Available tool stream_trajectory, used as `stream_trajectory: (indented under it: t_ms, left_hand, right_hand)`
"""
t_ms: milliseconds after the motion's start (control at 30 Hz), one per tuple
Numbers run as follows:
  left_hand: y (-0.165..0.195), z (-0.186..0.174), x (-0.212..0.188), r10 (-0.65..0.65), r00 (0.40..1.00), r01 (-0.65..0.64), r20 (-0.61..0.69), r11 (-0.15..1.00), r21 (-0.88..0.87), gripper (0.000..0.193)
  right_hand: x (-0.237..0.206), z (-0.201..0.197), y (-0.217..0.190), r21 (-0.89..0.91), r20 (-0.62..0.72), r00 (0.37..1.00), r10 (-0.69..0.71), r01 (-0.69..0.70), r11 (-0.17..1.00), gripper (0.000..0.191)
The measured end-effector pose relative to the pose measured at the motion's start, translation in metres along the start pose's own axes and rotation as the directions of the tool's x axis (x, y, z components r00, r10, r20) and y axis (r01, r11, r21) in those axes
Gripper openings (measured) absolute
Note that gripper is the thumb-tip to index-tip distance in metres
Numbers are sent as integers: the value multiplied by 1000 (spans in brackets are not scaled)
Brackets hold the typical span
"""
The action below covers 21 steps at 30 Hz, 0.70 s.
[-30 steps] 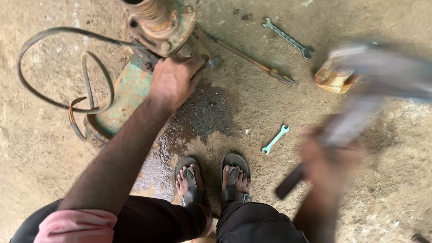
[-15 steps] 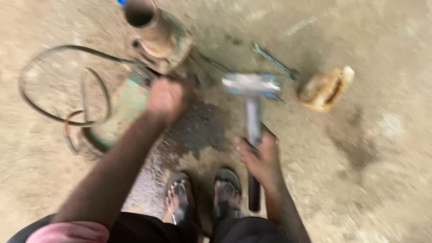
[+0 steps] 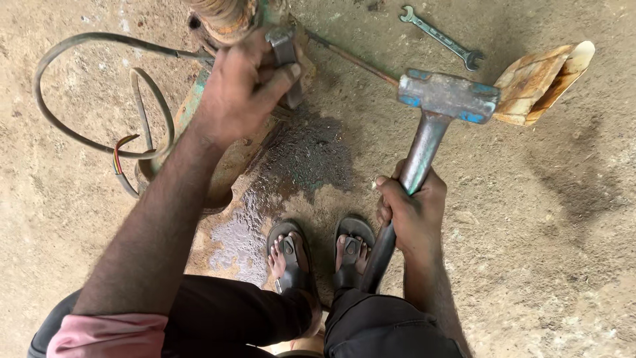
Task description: The person uses a hammer and wrench to loosen and remove bolts from a rusted water pump. They repeatedly strike the wrench with the hammer and then turn the wrench by hand to unscrew the bolts.
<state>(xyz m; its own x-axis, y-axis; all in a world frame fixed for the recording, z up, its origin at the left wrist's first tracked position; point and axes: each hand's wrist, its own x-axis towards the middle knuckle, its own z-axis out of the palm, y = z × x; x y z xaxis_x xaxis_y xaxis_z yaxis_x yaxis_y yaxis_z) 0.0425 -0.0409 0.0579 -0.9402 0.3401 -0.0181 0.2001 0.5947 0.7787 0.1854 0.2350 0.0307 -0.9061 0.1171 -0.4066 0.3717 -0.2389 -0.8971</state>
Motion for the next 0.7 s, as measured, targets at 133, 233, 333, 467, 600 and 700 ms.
stream_trajectory:
  t_ms: [133, 233, 333, 467, 600, 700]
  left_hand:
    - [5, 3, -2, -3, 999, 3, 35, 1000, 17, 28]
    - [5, 7, -6, 229, 973, -210, -31, 932, 295, 31]
    - [5, 8, -8, 5, 1000, -13, 30, 955, 295, 33]
    - [9, 8, -5, 46, 999, -44, 1, 953, 300, 27]
    - [10, 13, -2, 24, 1000, -19, -13, 942, 334, 25]
    - [7, 16, -2, -38, 999, 38, -6, 952, 303, 22]
  right_hand:
    - [-2, 1, -2, 3, -21, 999, 42, -42, 999, 18]
    - [-2, 1, -3, -2, -24, 999, 32, -32, 999, 18]
    - [-3, 1, -1, 11, -18, 999, 28, -28, 1000, 19]
    - [-1, 0, 1, -5, -30, 999, 29, -29, 1000, 18]
    - [0, -2, 0, -40, 6, 1000, 11, -11, 999, 17]
    - [1, -4, 0, -77, 29, 1000, -6, 8, 997, 16]
